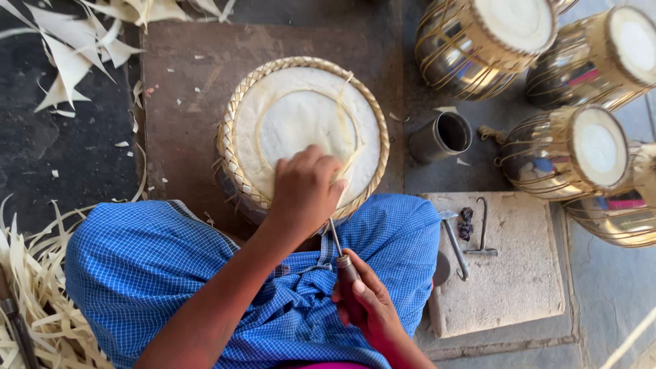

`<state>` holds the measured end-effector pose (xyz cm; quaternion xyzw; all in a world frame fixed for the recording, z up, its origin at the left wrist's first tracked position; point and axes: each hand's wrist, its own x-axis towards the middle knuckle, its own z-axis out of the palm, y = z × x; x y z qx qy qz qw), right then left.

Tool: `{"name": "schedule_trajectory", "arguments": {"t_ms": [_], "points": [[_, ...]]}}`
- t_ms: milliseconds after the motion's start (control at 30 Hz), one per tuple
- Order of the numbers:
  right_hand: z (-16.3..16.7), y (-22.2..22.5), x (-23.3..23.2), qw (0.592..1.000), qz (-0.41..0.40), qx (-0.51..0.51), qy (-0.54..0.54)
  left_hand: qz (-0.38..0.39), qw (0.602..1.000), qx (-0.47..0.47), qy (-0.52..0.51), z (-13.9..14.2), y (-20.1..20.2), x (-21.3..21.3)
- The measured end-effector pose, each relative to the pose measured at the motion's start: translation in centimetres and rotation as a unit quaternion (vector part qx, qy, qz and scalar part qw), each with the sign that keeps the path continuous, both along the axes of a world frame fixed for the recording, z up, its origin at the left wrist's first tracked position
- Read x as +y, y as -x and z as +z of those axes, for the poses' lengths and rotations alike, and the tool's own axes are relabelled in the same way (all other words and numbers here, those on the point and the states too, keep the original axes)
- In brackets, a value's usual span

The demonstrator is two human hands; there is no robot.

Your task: The person is repairing a drum by hand and using a tool. They are weaving strips of material through the braided edge of the drum head, pulling them tight, and occasionally using a small tool to guide or secure the strips.

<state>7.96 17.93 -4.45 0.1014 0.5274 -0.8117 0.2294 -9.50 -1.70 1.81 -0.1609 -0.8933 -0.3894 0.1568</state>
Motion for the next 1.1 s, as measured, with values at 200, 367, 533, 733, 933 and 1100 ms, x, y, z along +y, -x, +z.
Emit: {"name": "schedule_trajectory", "arguments": {"t_ms": [200, 367, 533, 733, 933, 1100], "points": [[4.9, 5.0, 1.9, 0.909, 0.069, 0.282, -0.300, -0.052, 0.981, -0.100, -0.158, 0.1, 0.8, -0.3], [6.3, 11.1, -0.9, 0.960, 0.037, 0.240, -0.142, -0.047, 0.949, -0.178, -0.255, 1.3, -2.4, -1.7], [5.1, 11.9, -0.4, 0.984, 0.012, 0.174, -0.033, -0.093, 0.976, 0.149, -0.131, 1.2, -5.1, -1.7], [4.9, 8.1, 1.8, 0.989, 0.075, 0.109, -0.067, -0.080, 0.981, 0.173, -0.044, 0.4, -7.0, -0.8], [6.8, 7.3, 1.5, 0.994, 0.041, 0.097, -0.041, -0.030, 0.930, -0.176, -0.320, 0.5, -10.4, 0.8], [8.0, 7.3, 0.1, 0.941, 0.099, 0.229, -0.230, -0.057, 0.917, -0.203, -0.338, 0.7, -10.3, 0.6]]}}
